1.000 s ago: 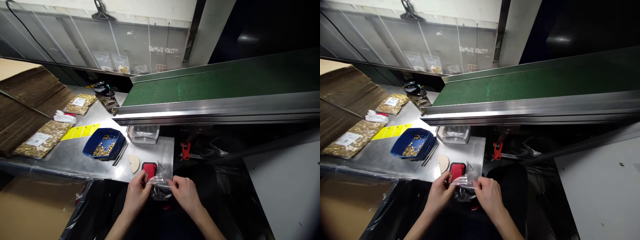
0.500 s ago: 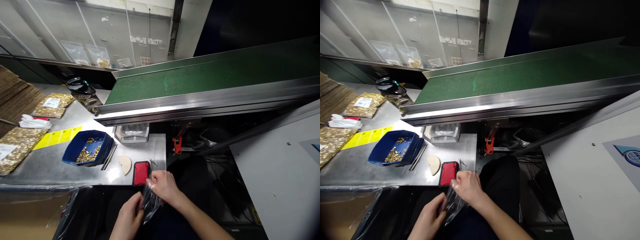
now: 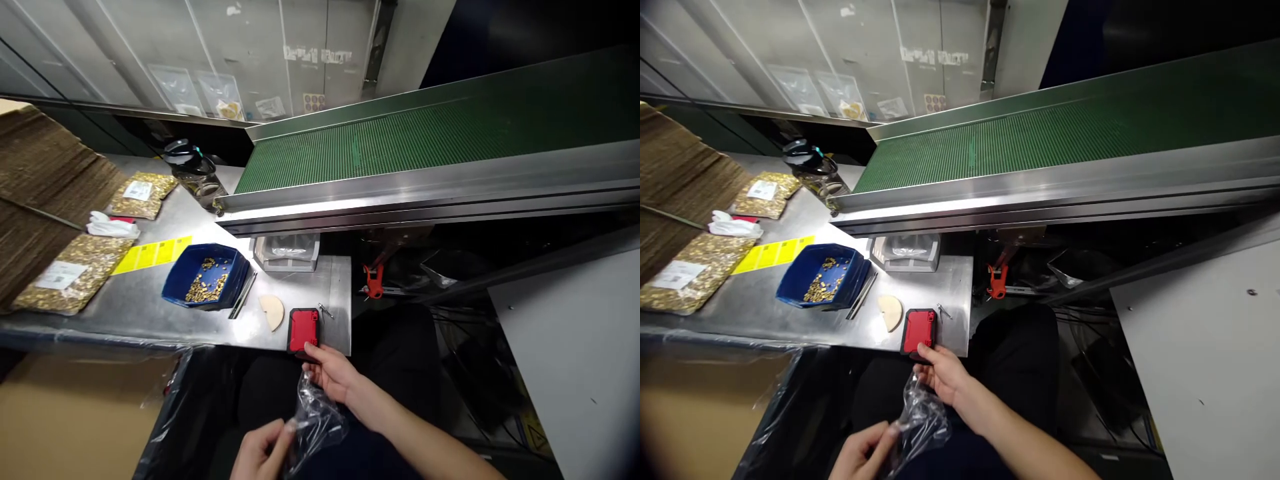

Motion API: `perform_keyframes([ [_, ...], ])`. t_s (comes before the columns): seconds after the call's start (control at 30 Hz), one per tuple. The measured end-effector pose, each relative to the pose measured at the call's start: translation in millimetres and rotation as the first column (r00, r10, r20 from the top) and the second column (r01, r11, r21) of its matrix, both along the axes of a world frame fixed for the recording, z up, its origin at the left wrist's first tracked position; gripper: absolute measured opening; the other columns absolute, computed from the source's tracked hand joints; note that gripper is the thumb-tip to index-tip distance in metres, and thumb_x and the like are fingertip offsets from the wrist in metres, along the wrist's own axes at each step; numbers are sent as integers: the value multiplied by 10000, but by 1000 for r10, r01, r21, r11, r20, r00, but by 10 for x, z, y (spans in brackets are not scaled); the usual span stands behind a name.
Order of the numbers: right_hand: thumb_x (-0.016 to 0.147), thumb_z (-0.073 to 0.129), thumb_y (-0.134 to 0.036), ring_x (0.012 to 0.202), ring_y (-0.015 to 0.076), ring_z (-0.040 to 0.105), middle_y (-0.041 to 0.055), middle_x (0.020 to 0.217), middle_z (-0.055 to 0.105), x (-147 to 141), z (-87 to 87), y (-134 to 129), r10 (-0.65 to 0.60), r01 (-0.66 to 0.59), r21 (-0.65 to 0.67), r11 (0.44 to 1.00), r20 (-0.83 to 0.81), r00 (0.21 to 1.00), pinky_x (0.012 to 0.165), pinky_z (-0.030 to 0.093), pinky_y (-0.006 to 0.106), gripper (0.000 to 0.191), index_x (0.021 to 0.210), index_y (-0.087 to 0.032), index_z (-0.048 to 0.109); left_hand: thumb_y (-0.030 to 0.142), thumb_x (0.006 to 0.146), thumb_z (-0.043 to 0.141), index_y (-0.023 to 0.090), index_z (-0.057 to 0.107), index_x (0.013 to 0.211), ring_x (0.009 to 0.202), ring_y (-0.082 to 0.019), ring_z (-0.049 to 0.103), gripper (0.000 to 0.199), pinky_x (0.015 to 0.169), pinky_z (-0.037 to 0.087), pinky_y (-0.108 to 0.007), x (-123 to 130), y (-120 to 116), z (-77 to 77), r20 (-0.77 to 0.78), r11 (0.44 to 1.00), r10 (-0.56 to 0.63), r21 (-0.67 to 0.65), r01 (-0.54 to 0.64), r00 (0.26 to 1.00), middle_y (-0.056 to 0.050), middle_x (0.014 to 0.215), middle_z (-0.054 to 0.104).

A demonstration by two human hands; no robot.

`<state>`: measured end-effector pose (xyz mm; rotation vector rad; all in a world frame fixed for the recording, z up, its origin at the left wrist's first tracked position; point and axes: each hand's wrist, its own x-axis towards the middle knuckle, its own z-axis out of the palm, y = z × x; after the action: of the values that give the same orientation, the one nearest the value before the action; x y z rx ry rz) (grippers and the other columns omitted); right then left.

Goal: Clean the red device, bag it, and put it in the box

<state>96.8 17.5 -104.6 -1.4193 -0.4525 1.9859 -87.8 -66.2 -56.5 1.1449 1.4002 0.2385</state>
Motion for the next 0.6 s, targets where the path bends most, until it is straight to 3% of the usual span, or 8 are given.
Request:
perform_keyframes([
  [0.13,726,779,-630,618,136,638,85,849,721,252,159,-4,-69,50,116,992,174,982,528,470,228,547,933,-130,693,738,923,439,178,490,579,605,-146,343,659,571,257,-268,-48,80,9,-60,988,141,73,-136,988,9,599,384],
  [0.23,836,720,-563,735,166,656,49,799,698,581,481,-91,-179,93,268,959,318,931,673,510,259,427,958,-154,701,730,923,447,177,470,551,569,-136,339,666,543,242,-263,-33,150,2,-121,977,176,140,-158,977,11,568,373],
  [0.3,891,680,-493,782,169,642,37,840,683,759,753,-197,-194,17,417,909,387,902,742,506,272,318,957,-183,704,708,941,428,181,448,536,538,-127,325,665,517,220,-261,27,204,-18,-168,969,173,208,-136,971,16,547,352],
  [0.37,910,653,-400,789,170,622,32,882,659,861,983,-340,-75,-250,582,773,476,876,734,486,277,210,965,-205,707,673,965,399,184,423,522,515,-123,323,660,501,204,-262,115,268,-37,-191,957,149,275,-93,970,18,529,338],
  [0.4,901,646,-350,781,172,613,29,887,649,882,1060,-419,11,-423,622,658,554,832,707,467,280,166,974,-213,705,649,981,379,185,417,521,510,-123,332,655,498,206,-262,163,303,-42,-192,950,134,303,-72,972,18,524,340],
  [0.47,859,642,-267,745,174,601,17,871,644,880,1117,-568,130,-716,561,415,742,657,646,411,290,124,967,-225,685,595,1015,342,186,420,534,509,-126,362,636,500,226,-259,256,375,-37,-184,934,105,355,-34,977,18,522,362],
  [0.5,835,642,-239,723,173,598,9,854,647,869,1104,-630,140,-809,485,332,823,551,620,379,298,114,945,-227,669,564,1030,333,185,434,549,514,-128,383,620,507,243,-258,296,410,-26,-185,922,88,386,-10,979,18,528,384],
  [0.6,802,629,-200,711,177,613,-7,851,668,846,998,-737,95,-919,286,270,942,321,603,338,316,111,908,-234,627,485,1048,377,186,483,602,560,-138,456,548,564,299,-267,382,500,19,-230,857,45,509,81,972,13,577,466],
])
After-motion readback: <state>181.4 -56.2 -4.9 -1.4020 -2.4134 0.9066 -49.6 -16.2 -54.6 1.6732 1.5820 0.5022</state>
